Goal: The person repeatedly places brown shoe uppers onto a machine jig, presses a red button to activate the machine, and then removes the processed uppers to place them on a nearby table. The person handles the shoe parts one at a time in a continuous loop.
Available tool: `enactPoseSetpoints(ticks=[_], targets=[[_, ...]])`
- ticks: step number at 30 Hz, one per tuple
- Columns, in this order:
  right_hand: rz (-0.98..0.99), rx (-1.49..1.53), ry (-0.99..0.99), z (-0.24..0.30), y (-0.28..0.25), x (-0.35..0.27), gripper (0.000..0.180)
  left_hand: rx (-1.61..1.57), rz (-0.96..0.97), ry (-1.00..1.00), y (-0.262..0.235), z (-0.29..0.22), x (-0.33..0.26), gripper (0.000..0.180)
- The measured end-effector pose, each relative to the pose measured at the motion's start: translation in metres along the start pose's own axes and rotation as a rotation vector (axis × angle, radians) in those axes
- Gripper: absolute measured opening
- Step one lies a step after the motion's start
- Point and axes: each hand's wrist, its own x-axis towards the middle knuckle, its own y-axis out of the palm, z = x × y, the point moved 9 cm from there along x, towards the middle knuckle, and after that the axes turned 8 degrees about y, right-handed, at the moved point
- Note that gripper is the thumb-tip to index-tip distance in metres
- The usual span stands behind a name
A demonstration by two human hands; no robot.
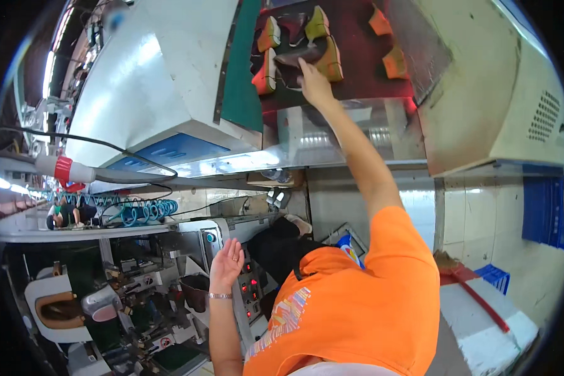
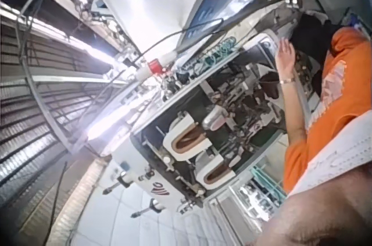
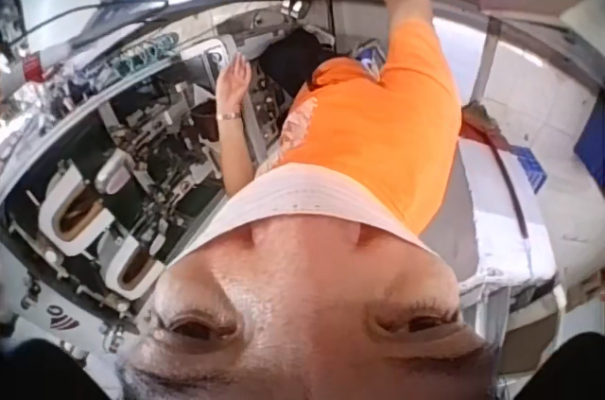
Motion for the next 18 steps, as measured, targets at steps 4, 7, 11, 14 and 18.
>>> enactPoseSetpoints(ticks=[4,7,11,14,18], targets=[[0.519,-0.218,0.227,-0.017,0.088,-0.078,0.073,0.217,0.095,0.039,0.026,0.026,-0.004,0.03],[0.643,-0.061,0.216,-0.008,0.108,-0.147,0.049,0.391,0.091,0.101,0.035,0.038,-0.021,0.029],[0.849,0.125,0.145,0.037,0.12,-0.253,0.029,0.464,0.071,0.136,0.01,0.048,-0.04,0.027],[1.148,0.273,0.156,0.091,0.124,-0.32,0.029,0.504,0.057,0.23,-0.004,0.042,-0.063,0.026],[1.428,0.599,0.067,0.176,0.13,-0.36,0.029,0.518,0.057,0.361,-0.015,0.029,-0.103,0.028]])
